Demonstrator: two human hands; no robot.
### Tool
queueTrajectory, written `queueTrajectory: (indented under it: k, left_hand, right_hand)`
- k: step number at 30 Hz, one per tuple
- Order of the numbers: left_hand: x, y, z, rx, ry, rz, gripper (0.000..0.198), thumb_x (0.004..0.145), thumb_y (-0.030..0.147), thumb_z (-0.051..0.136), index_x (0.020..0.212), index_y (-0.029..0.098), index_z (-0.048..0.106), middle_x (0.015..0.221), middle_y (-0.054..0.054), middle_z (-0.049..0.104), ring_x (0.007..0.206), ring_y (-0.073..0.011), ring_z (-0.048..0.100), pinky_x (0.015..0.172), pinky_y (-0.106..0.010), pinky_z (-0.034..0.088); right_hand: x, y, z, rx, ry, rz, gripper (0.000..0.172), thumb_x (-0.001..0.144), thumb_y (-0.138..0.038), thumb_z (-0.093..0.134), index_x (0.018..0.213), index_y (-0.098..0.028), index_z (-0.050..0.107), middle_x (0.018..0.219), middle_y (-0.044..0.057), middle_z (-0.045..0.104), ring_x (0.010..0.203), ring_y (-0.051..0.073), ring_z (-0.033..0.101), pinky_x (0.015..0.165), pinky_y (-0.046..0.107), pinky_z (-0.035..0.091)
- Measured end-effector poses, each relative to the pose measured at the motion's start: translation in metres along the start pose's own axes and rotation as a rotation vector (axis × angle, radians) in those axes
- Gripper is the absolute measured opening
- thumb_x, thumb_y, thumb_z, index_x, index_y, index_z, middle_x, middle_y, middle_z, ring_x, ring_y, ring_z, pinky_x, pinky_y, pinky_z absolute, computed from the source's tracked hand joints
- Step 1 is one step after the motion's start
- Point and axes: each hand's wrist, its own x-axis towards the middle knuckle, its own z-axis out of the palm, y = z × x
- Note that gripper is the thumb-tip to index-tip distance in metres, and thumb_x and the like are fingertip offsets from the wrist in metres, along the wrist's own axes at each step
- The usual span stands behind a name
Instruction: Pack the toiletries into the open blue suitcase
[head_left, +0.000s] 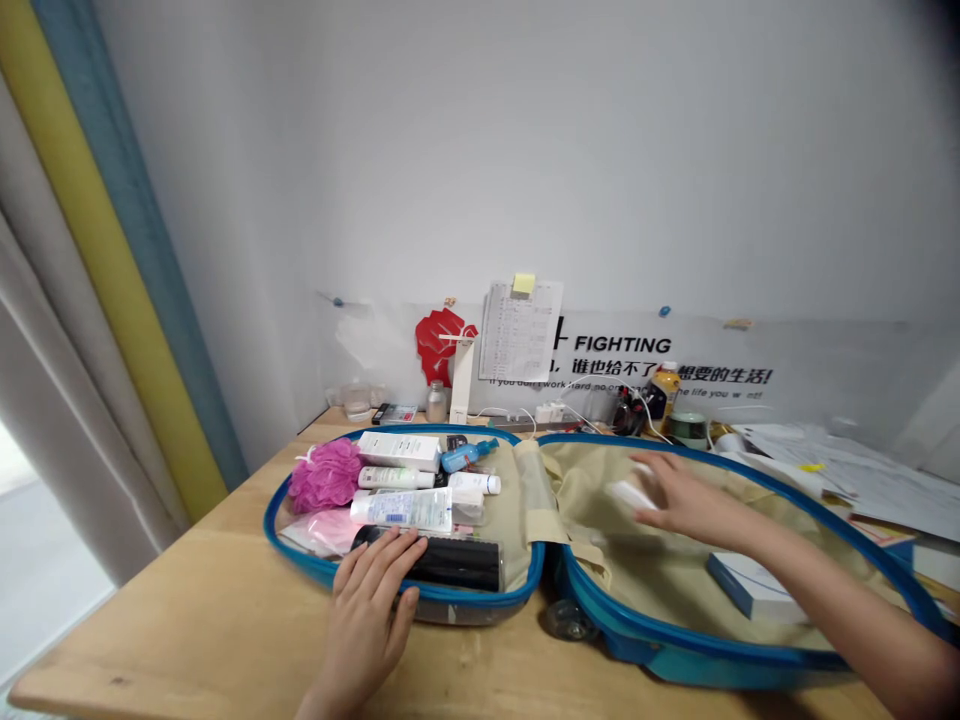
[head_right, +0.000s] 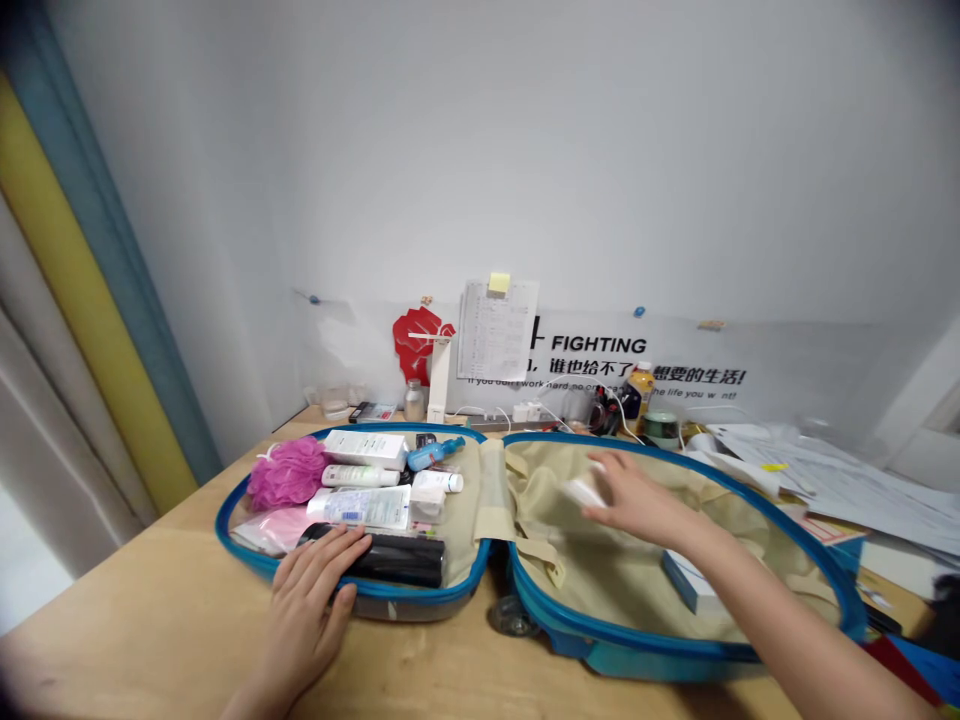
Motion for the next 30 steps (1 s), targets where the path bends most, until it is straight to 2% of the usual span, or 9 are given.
queueTrajectory:
  k: [4, 7, 9, 12, 16, 19, 22, 26, 30]
  left_hand:
    - [0.001, 0.0, -0.001, -0.006, 0.003, 0.008, 0.04, 0.09, 0.022, 0.046, 0.127, 0.024, 0.059, 0.123, -0.004, 0.067, 0.119, -0.0196, 0.057, 0.101, -0.034, 0.034]
    - [0.0, 0.0, -0.001, 0.001, -0.015, 0.011, 0.039, 0.09, 0.022, 0.046, 0.127, 0.024, 0.058, 0.124, -0.004, 0.067, 0.12, -0.0195, 0.056, 0.102, -0.034, 0.034]
    - [0.0, -0.001, -0.001, 0.006, -0.028, 0.01, 0.04, 0.089, 0.022, 0.046, 0.127, 0.024, 0.058, 0.125, -0.004, 0.066, 0.12, -0.0198, 0.056, 0.102, -0.035, 0.033]
    - [-0.001, -0.001, 0.0, 0.021, -0.037, 0.017, 0.039, 0.09, 0.022, 0.046, 0.127, 0.023, 0.058, 0.127, -0.004, 0.065, 0.122, -0.0196, 0.055, 0.103, -0.035, 0.032]
    - [-0.001, -0.001, 0.0, 0.032, -0.054, 0.025, 0.039, 0.091, 0.022, 0.046, 0.128, 0.022, 0.057, 0.127, -0.004, 0.065, 0.123, -0.0195, 0.054, 0.104, -0.035, 0.031]
    - [-0.001, 0.0, -0.001, 0.021, -0.059, 0.015, 0.039, 0.091, 0.023, 0.045, 0.128, 0.023, 0.057, 0.128, -0.004, 0.064, 0.123, -0.0194, 0.053, 0.104, -0.034, 0.031]
    - [-0.001, 0.0, -0.001, 0.008, -0.067, 0.001, 0.04, 0.091, 0.023, 0.046, 0.13, 0.023, 0.056, 0.129, -0.005, 0.064, 0.123, -0.0196, 0.054, 0.104, -0.034, 0.032]
    - [-0.003, 0.0, 0.0, 0.006, -0.066, -0.004, 0.042, 0.091, 0.024, 0.046, 0.132, 0.024, 0.055, 0.128, -0.005, 0.064, 0.122, -0.0195, 0.054, 0.104, -0.034, 0.034]
    - [-0.004, -0.001, 0.001, 0.006, -0.078, -0.01, 0.042, 0.091, 0.024, 0.046, 0.132, 0.025, 0.056, 0.129, -0.005, 0.064, 0.123, -0.0198, 0.054, 0.104, -0.034, 0.035]
  right_hand:
    - [0.026, -0.088, -0.004, 0.103, -0.027, -0.333, 0.081, 0.066, -0.049, 0.067, 0.137, -0.025, 0.038, 0.14, 0.013, 0.045, 0.124, 0.031, 0.05, 0.102, 0.044, 0.041]
    - [0.047, -0.143, 0.003, 0.148, -0.084, -0.52, 0.077, 0.062, -0.043, 0.075, 0.131, -0.023, 0.046, 0.136, 0.011, 0.05, 0.125, 0.028, 0.049, 0.104, 0.042, 0.039]
    - [0.061, -0.172, 0.01, 0.167, -0.112, -0.589, 0.069, 0.062, -0.041, 0.076, 0.123, -0.021, 0.052, 0.129, 0.011, 0.056, 0.118, 0.027, 0.054, 0.1, 0.04, 0.042]
    - [0.077, -0.212, 0.022, 0.191, -0.128, -0.644, 0.053, 0.069, -0.048, 0.071, 0.112, -0.02, 0.056, 0.114, 0.009, 0.062, 0.099, 0.022, 0.061, 0.085, 0.035, 0.048]
    - [0.09, -0.259, 0.04, 0.194, -0.125, -0.753, 0.051, 0.07, -0.054, 0.07, 0.106, -0.02, 0.058, 0.106, 0.006, 0.062, 0.089, 0.018, 0.061, 0.077, 0.029, 0.049]
    - [0.098, -0.285, 0.056, 0.164, -0.096, -0.844, 0.05, 0.07, -0.051, 0.072, 0.105, -0.018, 0.058, 0.109, 0.006, 0.06, 0.094, 0.017, 0.059, 0.081, 0.031, 0.048]
    - [0.109, -0.299, 0.069, 0.11, -0.039, -0.925, 0.04, 0.078, -0.046, 0.067, 0.104, -0.016, 0.059, 0.117, 0.008, 0.057, 0.106, 0.02, 0.055, 0.091, 0.04, 0.046]
    - [0.122, -0.303, 0.083, 0.047, 0.01, -1.026, 0.034, 0.085, -0.04, 0.061, 0.11, -0.016, 0.06, 0.131, 0.008, 0.052, 0.122, 0.024, 0.048, 0.101, 0.048, 0.041]
    - [0.128, -0.301, 0.094, 0.017, 0.008, -1.043, 0.036, 0.087, -0.038, 0.06, 0.116, -0.017, 0.059, 0.133, 0.009, 0.052, 0.122, 0.024, 0.05, 0.101, 0.05, 0.042]
